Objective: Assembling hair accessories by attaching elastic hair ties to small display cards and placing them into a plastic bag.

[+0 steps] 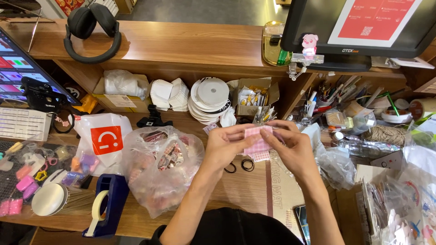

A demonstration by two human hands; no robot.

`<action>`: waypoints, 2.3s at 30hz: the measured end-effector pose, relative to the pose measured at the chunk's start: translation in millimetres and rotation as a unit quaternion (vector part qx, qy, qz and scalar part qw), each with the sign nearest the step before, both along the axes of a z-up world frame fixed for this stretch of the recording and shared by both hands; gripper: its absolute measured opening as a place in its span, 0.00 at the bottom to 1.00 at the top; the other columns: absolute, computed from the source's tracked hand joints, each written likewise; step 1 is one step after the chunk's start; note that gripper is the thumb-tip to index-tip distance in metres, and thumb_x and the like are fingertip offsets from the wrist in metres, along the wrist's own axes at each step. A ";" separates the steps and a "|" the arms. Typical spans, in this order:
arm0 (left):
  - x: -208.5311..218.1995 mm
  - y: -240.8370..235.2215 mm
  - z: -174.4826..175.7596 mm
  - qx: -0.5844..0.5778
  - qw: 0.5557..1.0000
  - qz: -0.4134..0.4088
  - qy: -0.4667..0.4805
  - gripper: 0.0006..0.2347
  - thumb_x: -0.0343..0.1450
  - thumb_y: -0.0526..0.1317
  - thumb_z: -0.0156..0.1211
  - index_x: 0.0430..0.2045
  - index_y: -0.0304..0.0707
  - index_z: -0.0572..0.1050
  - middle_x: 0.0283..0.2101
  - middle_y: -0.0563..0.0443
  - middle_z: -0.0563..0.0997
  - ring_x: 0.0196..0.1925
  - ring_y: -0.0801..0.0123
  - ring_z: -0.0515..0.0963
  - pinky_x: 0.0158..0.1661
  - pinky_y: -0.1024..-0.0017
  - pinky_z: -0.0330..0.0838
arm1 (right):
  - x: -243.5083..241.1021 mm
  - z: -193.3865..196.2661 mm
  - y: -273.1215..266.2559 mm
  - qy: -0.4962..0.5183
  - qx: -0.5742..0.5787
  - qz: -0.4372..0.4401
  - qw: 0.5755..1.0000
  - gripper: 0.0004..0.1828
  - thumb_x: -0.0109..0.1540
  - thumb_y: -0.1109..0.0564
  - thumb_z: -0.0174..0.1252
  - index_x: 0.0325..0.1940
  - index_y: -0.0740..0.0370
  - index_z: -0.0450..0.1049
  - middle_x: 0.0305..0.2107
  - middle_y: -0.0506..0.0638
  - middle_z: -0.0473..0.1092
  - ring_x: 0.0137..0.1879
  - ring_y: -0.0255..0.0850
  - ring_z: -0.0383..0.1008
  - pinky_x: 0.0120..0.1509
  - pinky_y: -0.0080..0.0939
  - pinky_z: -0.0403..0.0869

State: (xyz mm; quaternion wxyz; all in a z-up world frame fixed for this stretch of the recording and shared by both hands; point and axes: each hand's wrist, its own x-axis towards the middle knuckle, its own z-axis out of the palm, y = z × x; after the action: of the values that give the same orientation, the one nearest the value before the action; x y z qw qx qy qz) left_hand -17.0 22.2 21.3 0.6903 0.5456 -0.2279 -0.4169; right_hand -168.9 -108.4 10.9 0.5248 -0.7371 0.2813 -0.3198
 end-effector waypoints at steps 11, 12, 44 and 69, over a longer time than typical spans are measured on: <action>-16.5 -6.3 4.7 0.027 0.995 0.100 -0.003 0.12 0.69 0.35 0.84 0.45 0.32 0.92 0.40 0.42 0.95 0.46 0.75 0.86 0.43 0.74 0.88 | 9.4 13.4 17.7 -0.036 0.061 -0.038 0.997 0.08 0.68 0.55 0.75 0.47 0.61 0.91 0.59 0.60 0.80 0.67 0.49 0.77 0.75 0.58 0.74; -17.8 -5.1 5.9 0.031 0.995 0.099 -0.011 0.11 0.69 0.35 0.83 0.44 0.33 0.93 0.39 0.42 0.95 0.48 0.75 0.84 0.47 0.72 0.88 | 10.2 7.0 14.5 -0.039 0.074 -0.015 0.996 0.10 0.68 0.55 0.75 0.49 0.62 0.91 0.60 0.63 0.79 0.69 0.54 0.76 0.76 0.68 0.74; 11.7 -23.1 -3.2 0.024 0.997 0.030 0.067 0.15 0.72 0.26 0.75 0.55 0.24 0.88 0.50 0.31 0.95 0.46 0.46 0.96 0.35 0.61 0.97 | 20.2 13.1 -13.2 -0.066 0.195 -0.112 0.972 0.11 0.70 0.58 0.65 0.47 0.70 0.87 0.43 0.62 0.86 0.49 0.50 0.87 0.60 0.50 0.89; 11.1 -20.8 -3.4 -0.047 0.998 0.029 0.030 0.16 0.70 0.25 0.75 0.53 0.20 0.87 0.53 0.28 0.93 0.48 0.46 0.97 0.43 0.60 0.99 | 27.4 19.9 -8.9 -0.069 0.241 -0.142 0.958 0.11 0.63 0.64 0.74 0.48 0.74 0.90 0.42 0.65 0.88 0.49 0.49 0.86 0.55 0.44 0.85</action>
State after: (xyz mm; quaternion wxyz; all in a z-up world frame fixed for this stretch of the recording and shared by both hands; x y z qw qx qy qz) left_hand -6.0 1.4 17.9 0.7334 0.5067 -0.2105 -0.4014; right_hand -141.5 -117.3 30.8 0.6543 -0.5175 0.4145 -0.3638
